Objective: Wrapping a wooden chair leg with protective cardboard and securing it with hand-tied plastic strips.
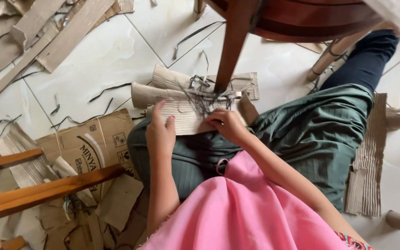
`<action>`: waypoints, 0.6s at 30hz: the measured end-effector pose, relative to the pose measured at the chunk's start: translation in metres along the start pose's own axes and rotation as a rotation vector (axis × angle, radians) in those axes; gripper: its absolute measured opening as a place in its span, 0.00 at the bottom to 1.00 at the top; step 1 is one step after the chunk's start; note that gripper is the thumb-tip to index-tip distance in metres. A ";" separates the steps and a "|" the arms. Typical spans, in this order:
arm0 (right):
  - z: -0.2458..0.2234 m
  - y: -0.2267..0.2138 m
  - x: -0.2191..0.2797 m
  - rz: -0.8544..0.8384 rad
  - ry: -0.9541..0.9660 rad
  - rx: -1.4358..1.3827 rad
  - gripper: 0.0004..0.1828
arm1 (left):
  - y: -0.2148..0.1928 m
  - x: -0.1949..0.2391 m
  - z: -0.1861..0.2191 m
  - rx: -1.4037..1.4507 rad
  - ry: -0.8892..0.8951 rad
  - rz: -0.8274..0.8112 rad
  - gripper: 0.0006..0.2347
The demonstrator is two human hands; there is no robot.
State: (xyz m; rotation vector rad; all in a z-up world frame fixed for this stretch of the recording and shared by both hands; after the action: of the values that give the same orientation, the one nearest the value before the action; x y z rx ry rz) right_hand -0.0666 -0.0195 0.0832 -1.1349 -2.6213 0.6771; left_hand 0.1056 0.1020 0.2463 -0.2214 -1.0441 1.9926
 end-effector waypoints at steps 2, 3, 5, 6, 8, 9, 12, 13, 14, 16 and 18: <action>-0.007 0.008 -0.015 0.017 -0.040 -0.022 0.08 | -0.016 0.006 0.011 0.038 0.006 0.044 0.23; -0.011 0.012 -0.022 0.046 -0.075 -0.041 0.09 | -0.024 0.008 0.017 0.074 0.024 0.081 0.24; -0.012 0.015 -0.020 -0.020 -0.014 0.160 0.22 | -0.021 0.003 0.013 0.094 0.017 0.100 0.24; -0.011 0.015 -0.020 -0.073 0.056 0.368 0.37 | -0.020 -0.001 0.012 0.117 0.020 0.107 0.24; -0.059 0.003 -0.007 -0.115 0.034 0.359 0.46 | -0.022 -0.004 0.012 0.124 0.047 0.124 0.23; -0.082 -0.004 0.001 -0.152 0.018 0.351 0.56 | -0.022 -0.006 0.012 0.132 0.078 0.135 0.23; -0.085 0.011 0.009 -0.129 -0.044 0.419 0.55 | -0.039 -0.002 0.032 0.192 0.098 0.136 0.25; -0.070 0.021 0.006 -0.132 -0.041 0.421 0.55 | -0.040 -0.003 0.031 0.194 0.095 0.133 0.25; -0.055 0.028 0.003 0.041 -0.122 0.356 0.39 | -0.042 -0.004 0.031 0.294 0.174 0.153 0.26; -0.038 0.033 -0.007 0.211 -0.203 0.288 0.29 | -0.045 -0.007 0.030 0.395 0.250 0.174 0.29; -0.035 0.024 -0.020 0.306 -0.166 -0.141 0.14 | -0.049 -0.009 0.029 0.686 0.483 0.239 0.38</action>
State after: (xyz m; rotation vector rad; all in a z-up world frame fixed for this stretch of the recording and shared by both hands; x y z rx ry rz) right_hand -0.0248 -0.0085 0.1014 -1.6100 -2.6930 0.6758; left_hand 0.1266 0.0921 0.2996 -0.4344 -0.0098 2.2295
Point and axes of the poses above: each hand's wrist, its own x-axis away from the middle knuckle, its own y-axis out of the palm, z = x × y, the point moved 1 cm from there along -x, towards the middle knuckle, and after that the axes turned 7 degrees about y, right-handed, at the moved point
